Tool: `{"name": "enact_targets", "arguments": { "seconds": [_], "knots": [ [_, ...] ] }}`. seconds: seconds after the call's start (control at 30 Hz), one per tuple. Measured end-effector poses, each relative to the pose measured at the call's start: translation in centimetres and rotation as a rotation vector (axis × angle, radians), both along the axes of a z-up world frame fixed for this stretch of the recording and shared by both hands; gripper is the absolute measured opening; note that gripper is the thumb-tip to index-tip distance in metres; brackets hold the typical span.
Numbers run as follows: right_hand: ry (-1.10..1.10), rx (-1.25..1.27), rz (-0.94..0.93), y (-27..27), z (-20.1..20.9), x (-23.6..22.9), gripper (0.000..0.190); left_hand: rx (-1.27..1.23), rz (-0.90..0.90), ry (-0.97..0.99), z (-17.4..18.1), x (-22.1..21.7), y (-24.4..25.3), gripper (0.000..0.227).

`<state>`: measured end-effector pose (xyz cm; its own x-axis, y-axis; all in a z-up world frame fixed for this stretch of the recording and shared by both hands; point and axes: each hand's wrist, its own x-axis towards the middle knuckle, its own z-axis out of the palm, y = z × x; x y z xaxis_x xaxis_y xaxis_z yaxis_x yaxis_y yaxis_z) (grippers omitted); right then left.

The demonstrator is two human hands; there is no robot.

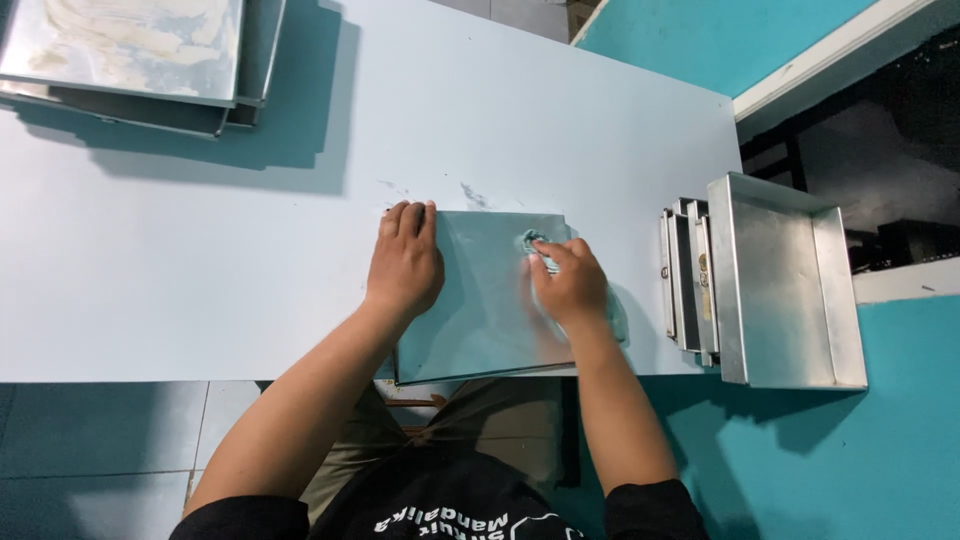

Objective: The person wipes a rectangular metal tray with a cloth, cleaning the interior, edges, and exterior surfaces. They flip the tray over to clean both sides and then place it on a stack of similar trays.

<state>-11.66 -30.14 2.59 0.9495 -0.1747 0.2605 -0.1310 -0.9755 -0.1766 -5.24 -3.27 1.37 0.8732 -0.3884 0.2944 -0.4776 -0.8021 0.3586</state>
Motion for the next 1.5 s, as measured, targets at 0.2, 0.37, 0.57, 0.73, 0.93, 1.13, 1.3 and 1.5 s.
{"name": "enact_targets", "arguments": {
  "seconds": [0.2,0.37,0.57,0.73,0.93,1.13,1.3,1.5],
  "knots": [
    [0.168,-0.022,-0.014,4.2,2.4,-2.1,0.030,0.048,0.024,0.015,0.7,-0.2,-0.1,0.050],
    [0.067,-0.033,0.345,7.5,2.4,-6.6,0.029,0.025,0.017,0.072,1.1,-0.1,-0.1,0.052],
    [-0.010,-0.020,0.287,3.1,1.4,-4.7,0.022,0.128,-0.005,0.093,1.1,0.0,-0.3,0.053],
    [-0.029,-0.070,-0.065,-2.0,0.7,-1.3,0.025,0.106,0.005,0.098,1.1,-0.1,-0.3,0.054],
    [0.115,0.053,-0.258,-0.7,2.0,-0.5,0.037,-0.028,0.069,0.050,0.8,-0.4,-0.2,0.051],
    [0.221,0.128,-0.345,-2.7,0.4,0.1,0.055,-0.160,0.487,0.042,-3.0,-0.2,-0.1,0.078],
    [0.124,0.407,-0.264,-3.8,1.1,-1.1,0.060,-0.310,0.415,0.232,-3.2,0.0,0.5,0.071],
    [-0.456,0.696,-0.023,-3.9,3.6,-3.4,0.032,-0.928,0.076,0.137,4.7,-2.1,1.2,0.062]
  ]
}}
